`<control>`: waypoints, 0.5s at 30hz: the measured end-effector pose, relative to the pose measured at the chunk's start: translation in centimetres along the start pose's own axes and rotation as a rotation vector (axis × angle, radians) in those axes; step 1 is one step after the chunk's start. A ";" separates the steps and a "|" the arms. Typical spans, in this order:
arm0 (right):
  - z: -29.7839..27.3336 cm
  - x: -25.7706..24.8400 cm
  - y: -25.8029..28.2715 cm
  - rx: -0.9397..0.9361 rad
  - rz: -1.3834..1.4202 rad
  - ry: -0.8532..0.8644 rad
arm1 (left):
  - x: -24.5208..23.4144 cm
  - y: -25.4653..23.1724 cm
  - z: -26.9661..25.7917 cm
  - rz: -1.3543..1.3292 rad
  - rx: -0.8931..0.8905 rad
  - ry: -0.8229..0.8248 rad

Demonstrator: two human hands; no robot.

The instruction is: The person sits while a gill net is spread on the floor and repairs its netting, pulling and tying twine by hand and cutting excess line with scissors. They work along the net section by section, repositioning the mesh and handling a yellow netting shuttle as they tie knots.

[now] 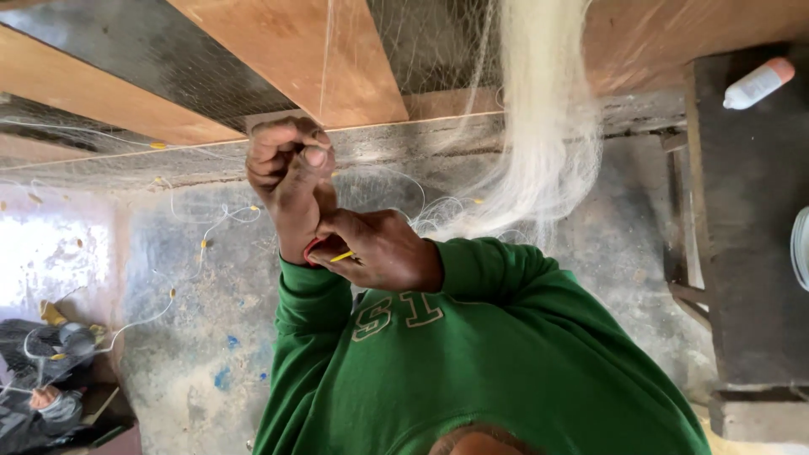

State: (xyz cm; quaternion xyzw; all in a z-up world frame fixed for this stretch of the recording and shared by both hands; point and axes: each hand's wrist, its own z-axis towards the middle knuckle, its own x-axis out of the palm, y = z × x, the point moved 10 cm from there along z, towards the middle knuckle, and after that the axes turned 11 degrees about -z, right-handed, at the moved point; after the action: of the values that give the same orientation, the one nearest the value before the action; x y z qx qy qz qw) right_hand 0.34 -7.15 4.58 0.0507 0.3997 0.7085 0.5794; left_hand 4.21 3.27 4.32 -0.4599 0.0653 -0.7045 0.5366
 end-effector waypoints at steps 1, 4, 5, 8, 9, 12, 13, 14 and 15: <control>0.1 -0.3 -0.2 0.005 0.030 0.007 | 0.2 -0.1 -0.2 0.048 0.029 -0.011; -0.6 -0.7 -1.8 0.022 0.067 0.041 | 1.2 -0.1 -0.8 0.167 0.099 -0.035; -1.1 -0.6 -2.6 0.045 0.069 0.059 | 1.7 -0.3 -1.0 0.236 0.128 -0.044; -1.2 -1.6 -3.5 0.043 0.153 0.069 | 3.1 0.0 -1.1 0.334 0.145 -0.013; -1.4 -1.6 -3.9 0.041 0.145 0.056 | 3.3 0.2 -1.1 0.328 0.144 0.001; -1.8 -1.1 -5.5 0.048 0.258 0.069 | 3.9 0.7 -0.8 0.319 0.170 0.034; -1.7 -1.0 -6.4 0.082 0.377 0.051 | 3.8 0.7 -0.5 0.304 0.203 0.037; -2.1 -0.6 -7.0 0.140 0.507 0.032 | 3.7 0.6 -0.7 0.297 0.213 0.030; -2.3 -1.3 -7.3 0.161 0.516 0.028 | 3.2 0.5 -0.8 0.304 0.191 0.023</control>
State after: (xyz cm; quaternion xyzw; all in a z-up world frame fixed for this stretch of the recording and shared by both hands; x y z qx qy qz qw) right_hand 5.27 -9.39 -1.00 0.1872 0.4367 0.7993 0.3681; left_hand 3.93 0.15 5.41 -0.3837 0.0730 -0.6233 0.6775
